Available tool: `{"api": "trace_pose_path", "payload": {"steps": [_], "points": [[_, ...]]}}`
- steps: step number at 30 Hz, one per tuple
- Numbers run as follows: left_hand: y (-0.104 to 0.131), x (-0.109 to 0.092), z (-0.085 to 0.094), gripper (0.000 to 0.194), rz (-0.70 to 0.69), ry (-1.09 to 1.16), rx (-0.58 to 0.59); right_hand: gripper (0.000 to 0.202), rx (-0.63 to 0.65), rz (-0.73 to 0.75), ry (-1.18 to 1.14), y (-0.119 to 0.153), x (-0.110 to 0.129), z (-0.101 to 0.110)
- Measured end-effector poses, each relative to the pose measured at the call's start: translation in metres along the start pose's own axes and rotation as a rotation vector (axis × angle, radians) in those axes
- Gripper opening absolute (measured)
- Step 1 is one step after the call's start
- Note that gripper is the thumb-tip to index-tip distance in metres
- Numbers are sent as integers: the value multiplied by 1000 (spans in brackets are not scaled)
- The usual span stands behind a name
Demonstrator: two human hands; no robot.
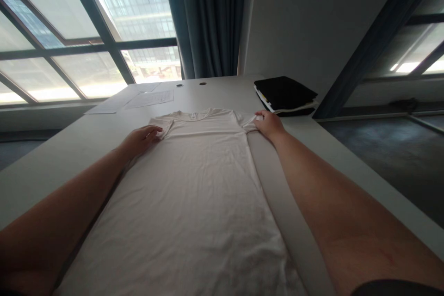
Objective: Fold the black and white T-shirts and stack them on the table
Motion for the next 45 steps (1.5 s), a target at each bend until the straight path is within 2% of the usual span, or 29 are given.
{"api": "trace_pose_path", "payload": {"steps": [3, 6, 10, 12, 15, 18, 20, 24, 27, 32, 38, 45], "points": [[-1, 16, -9, 61, -29, -76, 45, 59, -12, -26, -24, -3, -3, 0], [-1, 33, -18, 65, 16, -111, 113, 70, -9, -38, -11, -5, -1, 2], [-1, 43, -25, 68, 43, -128, 145, 68, -15, 20, 13, -6, 16, 7], [-2, 44, -26, 68, 44, -135, 140, 65, -47, 131, 11, -4, 33, 9], [-2, 45, -27, 67, 45, -145, 130, 69, -30, 400, -34, 6, 66, 8], [-3, 47, -28, 68, 46, -148, 136, 78, 151, 672, -104, 25, 95, 2], [-3, 48, -28, 70, 43, -150, 140, 80, 282, 750, -119, 39, 105, -4], [-4, 47, -28, 73, 47, -156, 142, 77, 540, 657, 28, 56, 103, -20], [-3, 42, -25, 75, 47, -158, 160, 74, 642, 605, 139, 60, 96, -26], [-1, 28, -18, 82, -23, -167, 197, 75, 641, 617, 154, 60, 94, -26], [1, 19, -17, 86, -109, -172, 366, 76, 628, 631, 179, 62, 92, -28], [-6, 16, -14, 74, -66, -219, 354, 74, 578, 627, 169, 56, 94, -33]]}}
Point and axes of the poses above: each hand's wrist, its own y-axis away from the middle knuckle, its own z-axis out of the back of the hand, x = y × z, the point moved 1 cm from there along -y, towards the middle knuckle, and after that the axes turned 12 degrees about -x, right-handed, at the moved point
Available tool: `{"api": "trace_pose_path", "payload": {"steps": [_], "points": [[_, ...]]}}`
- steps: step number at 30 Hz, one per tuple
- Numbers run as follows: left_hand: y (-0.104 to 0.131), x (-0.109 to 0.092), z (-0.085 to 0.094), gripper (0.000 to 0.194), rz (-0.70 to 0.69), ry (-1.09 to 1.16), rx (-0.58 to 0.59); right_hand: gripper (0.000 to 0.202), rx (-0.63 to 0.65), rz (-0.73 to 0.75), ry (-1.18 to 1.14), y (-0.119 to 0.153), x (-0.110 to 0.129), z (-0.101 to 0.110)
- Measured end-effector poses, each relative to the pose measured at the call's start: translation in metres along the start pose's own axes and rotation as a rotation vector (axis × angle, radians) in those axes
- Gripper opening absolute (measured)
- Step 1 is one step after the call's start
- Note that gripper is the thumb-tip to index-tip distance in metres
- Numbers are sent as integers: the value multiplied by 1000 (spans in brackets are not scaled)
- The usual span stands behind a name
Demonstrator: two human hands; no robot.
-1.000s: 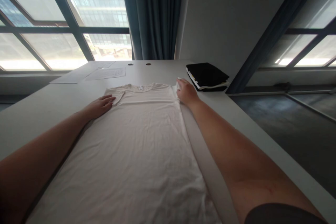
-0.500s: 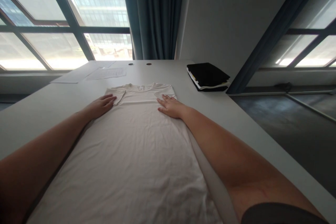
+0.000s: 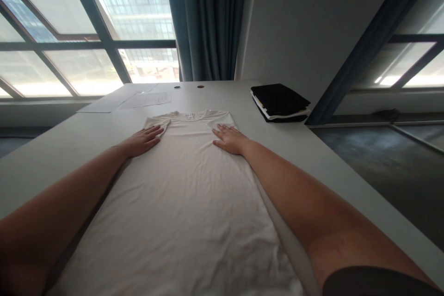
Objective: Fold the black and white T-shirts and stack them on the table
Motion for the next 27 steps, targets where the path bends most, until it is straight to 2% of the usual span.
{"api": "trace_pose_path", "payload": {"steps": [7, 12, 16, 20, 23, 27], "points": [[8, -4, 7, 68, 67, -33, -42, 68, -32, 25, -8, -1, 0, 5], [42, -17, 19, 66, -2, -68, -28, 64, -95, 105, 4, 20, 16, 14], [98, -55, 26, 67, -42, -83, -67, 69, -35, 184, -87, 70, 47, 18], [167, -102, 27, 70, -64, -30, -41, 69, 32, 162, -142, 116, 74, 19], [212, -125, 29, 67, -59, -41, -76, 68, 31, 136, -135, 131, 82, 21], [267, -137, 33, 68, 75, -103, -146, 68, 47, 124, -101, 138, 85, 25]]}}
Point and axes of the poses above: each hand's wrist, its own y-axis away from the middle knuckle, its own z-axis out of the back of the hand, x = y × z, the point moved 1 cm from there along -y, towards the middle knuckle, and after that the axes turned 12 degrees about -x, right-handed, at the moved point
